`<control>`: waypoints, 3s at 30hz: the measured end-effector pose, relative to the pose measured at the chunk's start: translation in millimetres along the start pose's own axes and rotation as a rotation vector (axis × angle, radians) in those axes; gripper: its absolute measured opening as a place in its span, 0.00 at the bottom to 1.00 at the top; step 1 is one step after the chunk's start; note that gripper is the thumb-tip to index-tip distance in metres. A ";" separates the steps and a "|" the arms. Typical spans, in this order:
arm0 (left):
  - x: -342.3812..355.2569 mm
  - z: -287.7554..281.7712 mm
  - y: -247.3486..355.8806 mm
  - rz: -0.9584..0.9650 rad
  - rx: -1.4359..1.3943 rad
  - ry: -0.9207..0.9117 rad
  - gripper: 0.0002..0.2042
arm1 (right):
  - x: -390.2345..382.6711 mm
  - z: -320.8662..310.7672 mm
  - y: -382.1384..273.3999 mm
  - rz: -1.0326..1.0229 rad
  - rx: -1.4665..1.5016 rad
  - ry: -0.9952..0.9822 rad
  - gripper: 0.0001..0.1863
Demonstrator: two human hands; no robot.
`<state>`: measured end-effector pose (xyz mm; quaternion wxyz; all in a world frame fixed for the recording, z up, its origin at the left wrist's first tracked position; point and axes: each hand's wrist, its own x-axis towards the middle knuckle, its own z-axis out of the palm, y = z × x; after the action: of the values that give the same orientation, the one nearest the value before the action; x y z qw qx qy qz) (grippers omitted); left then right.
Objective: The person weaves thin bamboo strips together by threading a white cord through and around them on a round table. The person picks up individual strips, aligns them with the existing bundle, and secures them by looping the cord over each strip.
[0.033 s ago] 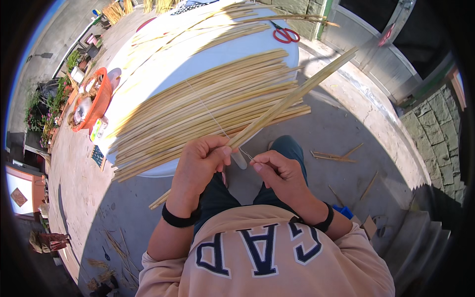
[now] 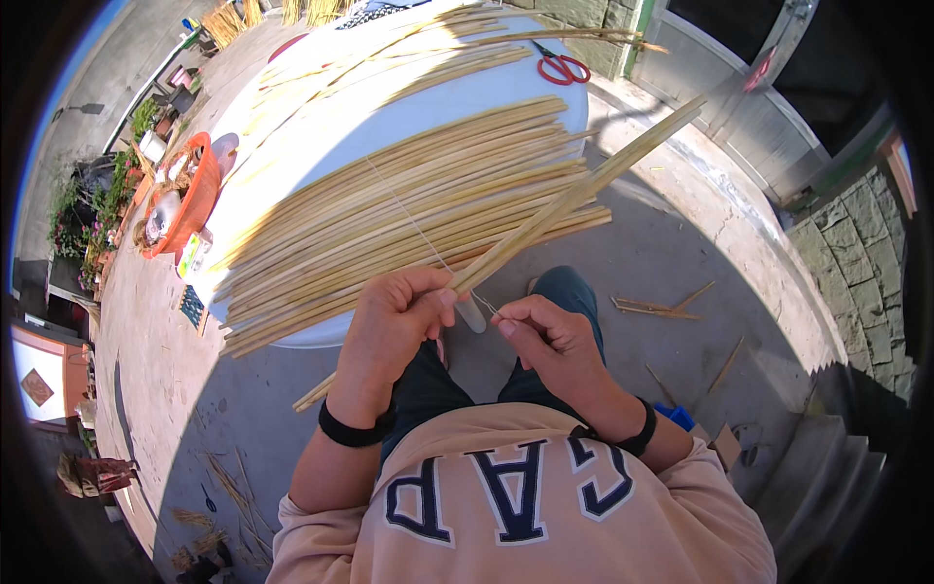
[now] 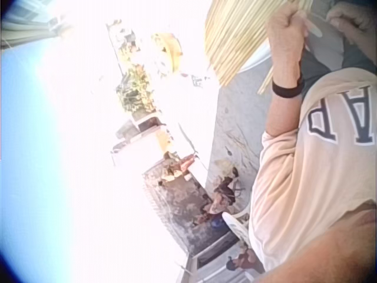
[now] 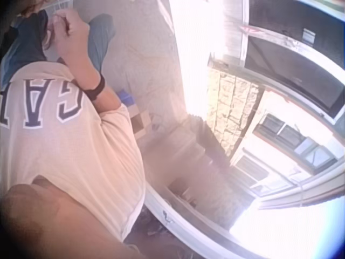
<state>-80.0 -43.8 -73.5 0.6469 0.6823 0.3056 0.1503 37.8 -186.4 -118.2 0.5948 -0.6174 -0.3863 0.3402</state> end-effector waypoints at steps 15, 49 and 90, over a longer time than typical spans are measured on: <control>-0.4 1.5 -3.8 -0.016 -0.070 -0.056 0.06 | 1.8 0.9 -0.2 0.026 0.005 -0.038 0.05; -19.6 18.8 -5.3 0.242 0.327 -0.005 0.06 | -6.3 4.8 18.1 -0.069 0.220 -0.046 0.05; -20.7 11.3 -26.9 0.486 0.387 0.201 0.08 | 8.4 16.3 21.4 -0.004 0.162 -0.003 0.07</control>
<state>-95.1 -66.1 -97.1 0.4168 0.8274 0.2191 0.3062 29.0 -171.2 -140.3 0.6427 -0.5660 -0.3598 0.3702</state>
